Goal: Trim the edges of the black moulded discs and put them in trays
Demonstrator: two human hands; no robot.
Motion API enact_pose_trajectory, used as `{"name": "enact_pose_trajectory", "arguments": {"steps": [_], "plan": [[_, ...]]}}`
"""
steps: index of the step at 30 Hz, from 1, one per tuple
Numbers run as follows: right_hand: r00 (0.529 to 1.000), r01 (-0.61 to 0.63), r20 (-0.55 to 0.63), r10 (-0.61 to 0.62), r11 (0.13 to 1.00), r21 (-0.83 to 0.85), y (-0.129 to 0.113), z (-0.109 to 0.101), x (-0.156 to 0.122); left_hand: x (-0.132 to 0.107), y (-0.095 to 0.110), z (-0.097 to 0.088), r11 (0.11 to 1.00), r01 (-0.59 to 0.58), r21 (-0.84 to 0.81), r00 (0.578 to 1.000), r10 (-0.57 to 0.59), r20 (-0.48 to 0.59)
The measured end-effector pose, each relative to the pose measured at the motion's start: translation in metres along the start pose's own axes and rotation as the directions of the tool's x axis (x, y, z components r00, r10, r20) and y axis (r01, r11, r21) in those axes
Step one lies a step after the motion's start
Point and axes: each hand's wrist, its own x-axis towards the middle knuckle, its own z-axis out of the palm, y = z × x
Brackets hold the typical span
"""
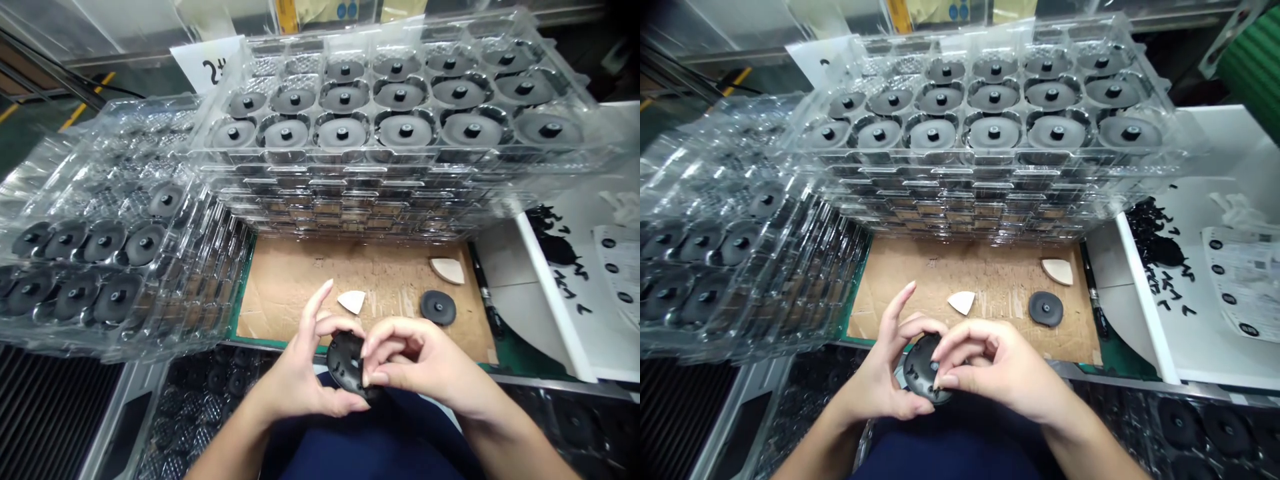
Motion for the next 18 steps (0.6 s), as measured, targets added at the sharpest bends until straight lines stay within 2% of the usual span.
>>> {"name": "enact_pose_trajectory", "arguments": {"steps": [3,5,8,10,12,15,17,18], "plan": [[0.993,0.062,-0.092,-0.069,0.996,-0.067,0.003,0.0,-0.004,0.002,0.0,0.002,0.996,-0.086,0.035,0.995,0.088,-0.048],[0.971,0.127,-0.174,-0.162,0.972,-0.196,0.004,-0.001,-0.009,0.004,0.0,0.002,0.992,-0.11,0.057,0.992,0.114,-0.057],[0.909,0.183,-0.271,-0.317,0.887,-0.424,0.006,-0.003,-0.02,0.005,-0.001,0.002,0.989,-0.133,0.06,0.987,0.138,-0.086],[0.859,0.21,-0.283,-0.427,0.797,-0.566,0.007,-0.006,-0.027,0.005,-0.001,0.002,0.99,-0.134,0.045,0.984,0.139,-0.113],[0.812,0.251,-0.216,-0.542,0.659,-0.709,0.009,-0.01,-0.031,0.005,-0.001,0.002,0.993,-0.119,0.027,0.983,0.122,-0.139],[0.781,0.341,0.025,-0.624,0.393,-0.854,0.013,-0.016,-0.027,0.01,0.001,0.005,0.998,-0.055,-0.012,0.984,0.052,-0.17],[0.756,0.375,0.142,-0.639,0.245,-0.894,0.017,-0.021,-0.021,0.017,0.001,0.011,0.992,0.09,-0.085,0.982,-0.103,-0.158],[0.737,0.365,0.146,-0.66,0.207,-0.908,0.019,-0.022,-0.017,0.02,0.0,0.014,0.976,0.181,-0.123,0.97,-0.197,-0.143]]}}
